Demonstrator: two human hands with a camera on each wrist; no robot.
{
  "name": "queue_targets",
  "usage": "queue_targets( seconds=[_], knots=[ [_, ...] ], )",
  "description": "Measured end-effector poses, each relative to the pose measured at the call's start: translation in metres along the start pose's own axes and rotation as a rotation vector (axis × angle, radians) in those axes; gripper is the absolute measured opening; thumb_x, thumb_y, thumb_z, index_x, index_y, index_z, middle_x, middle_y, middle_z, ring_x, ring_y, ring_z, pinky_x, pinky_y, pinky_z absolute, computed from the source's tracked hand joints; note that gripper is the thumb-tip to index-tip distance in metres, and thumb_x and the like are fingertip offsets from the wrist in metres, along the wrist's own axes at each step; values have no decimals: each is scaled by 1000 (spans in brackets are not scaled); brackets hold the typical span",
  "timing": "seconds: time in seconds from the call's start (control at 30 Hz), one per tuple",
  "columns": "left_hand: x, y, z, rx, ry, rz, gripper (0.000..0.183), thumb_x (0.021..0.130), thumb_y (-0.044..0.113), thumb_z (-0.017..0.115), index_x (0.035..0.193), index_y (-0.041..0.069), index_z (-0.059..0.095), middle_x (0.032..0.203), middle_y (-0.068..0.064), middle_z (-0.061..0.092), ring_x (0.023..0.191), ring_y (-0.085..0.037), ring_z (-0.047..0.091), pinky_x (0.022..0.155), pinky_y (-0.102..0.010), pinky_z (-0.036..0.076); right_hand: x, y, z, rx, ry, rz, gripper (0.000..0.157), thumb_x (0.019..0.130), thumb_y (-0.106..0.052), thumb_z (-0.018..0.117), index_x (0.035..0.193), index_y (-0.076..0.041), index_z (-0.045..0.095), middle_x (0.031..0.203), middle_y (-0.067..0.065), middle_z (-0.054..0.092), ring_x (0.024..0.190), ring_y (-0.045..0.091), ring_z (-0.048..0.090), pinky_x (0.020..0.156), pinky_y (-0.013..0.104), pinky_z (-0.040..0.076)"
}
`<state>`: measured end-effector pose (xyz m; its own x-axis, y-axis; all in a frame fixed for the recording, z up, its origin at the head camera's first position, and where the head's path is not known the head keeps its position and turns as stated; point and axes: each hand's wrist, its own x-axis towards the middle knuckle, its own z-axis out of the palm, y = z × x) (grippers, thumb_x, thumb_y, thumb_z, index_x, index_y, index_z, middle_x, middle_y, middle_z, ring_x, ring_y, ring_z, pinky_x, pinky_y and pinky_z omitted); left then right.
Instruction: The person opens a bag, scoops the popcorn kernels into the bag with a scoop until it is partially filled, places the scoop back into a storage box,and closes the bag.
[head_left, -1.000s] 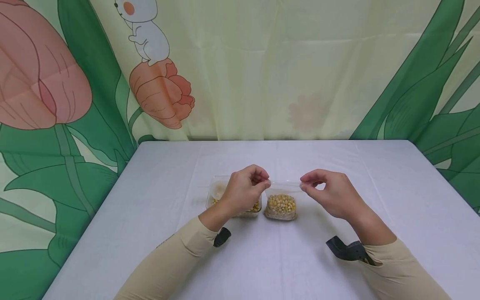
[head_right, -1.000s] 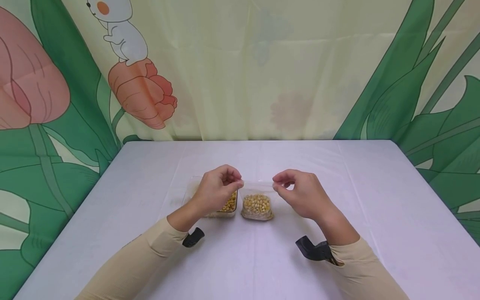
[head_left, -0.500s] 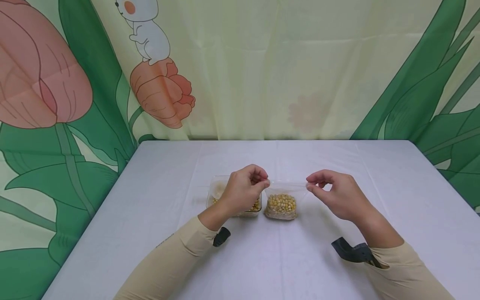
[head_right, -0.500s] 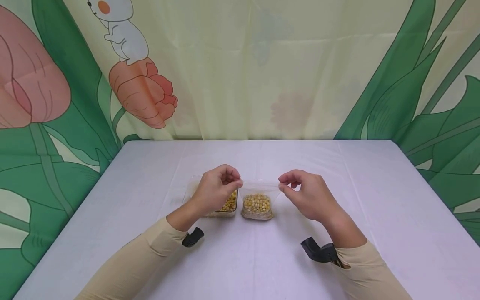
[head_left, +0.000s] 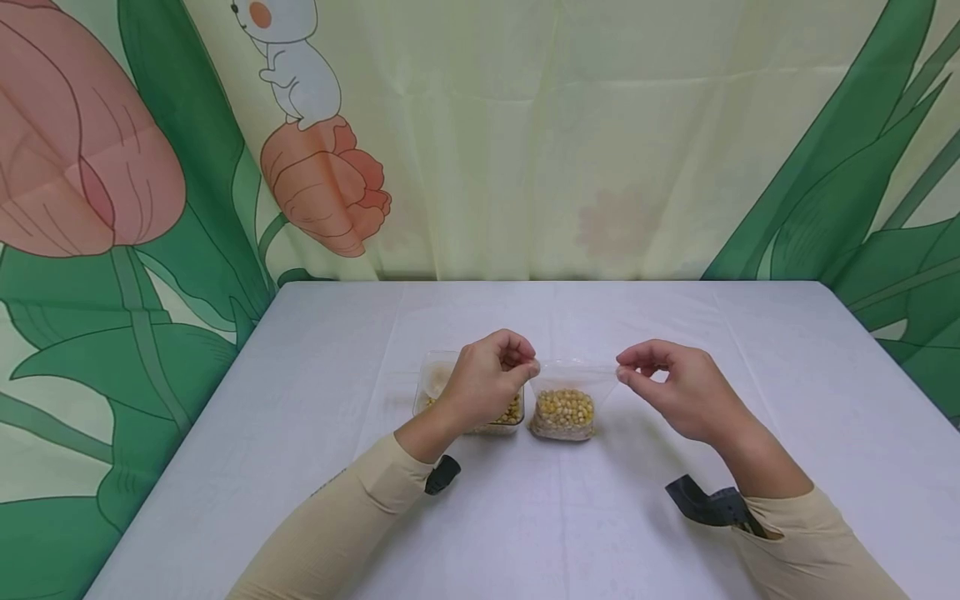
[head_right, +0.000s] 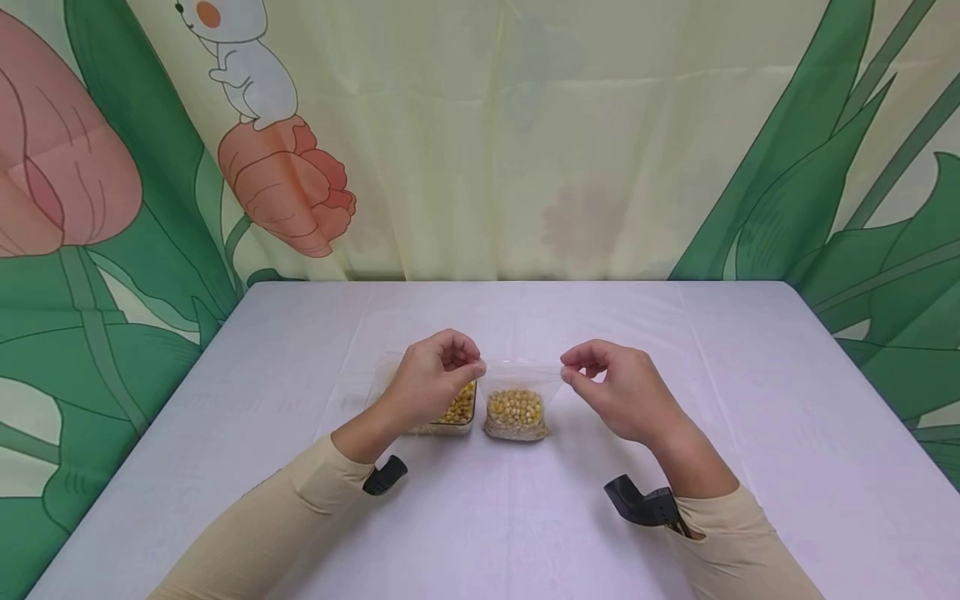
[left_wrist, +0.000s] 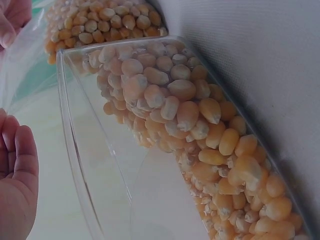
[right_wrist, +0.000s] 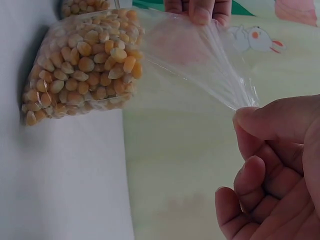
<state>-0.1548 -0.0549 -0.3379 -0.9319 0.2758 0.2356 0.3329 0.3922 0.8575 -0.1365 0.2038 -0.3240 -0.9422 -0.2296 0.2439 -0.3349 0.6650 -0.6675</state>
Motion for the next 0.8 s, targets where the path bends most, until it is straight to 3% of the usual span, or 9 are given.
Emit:
queue_targets(
  seconds=[0.37,0.8],
  knots=[
    [2,1,-2,-3,-27,-4,10,92,4,70,101,4,64,90,-1,67,83,-12,64,77,-23,54,-2,8,0,38,-9,-23,29,92,-12,73,118,0,67,107,8,70,95,23,59,81,22,48],
    [4,2,-6,-30,-52,-8,15,91,-2,63,105,1,64,95,-4,69,89,-15,66,81,-23,55,-3,10,6,36,-18,-11,35,93,-19,73,122,-2,65,109,5,69,93,18,60,80,22,49]
  ],
)
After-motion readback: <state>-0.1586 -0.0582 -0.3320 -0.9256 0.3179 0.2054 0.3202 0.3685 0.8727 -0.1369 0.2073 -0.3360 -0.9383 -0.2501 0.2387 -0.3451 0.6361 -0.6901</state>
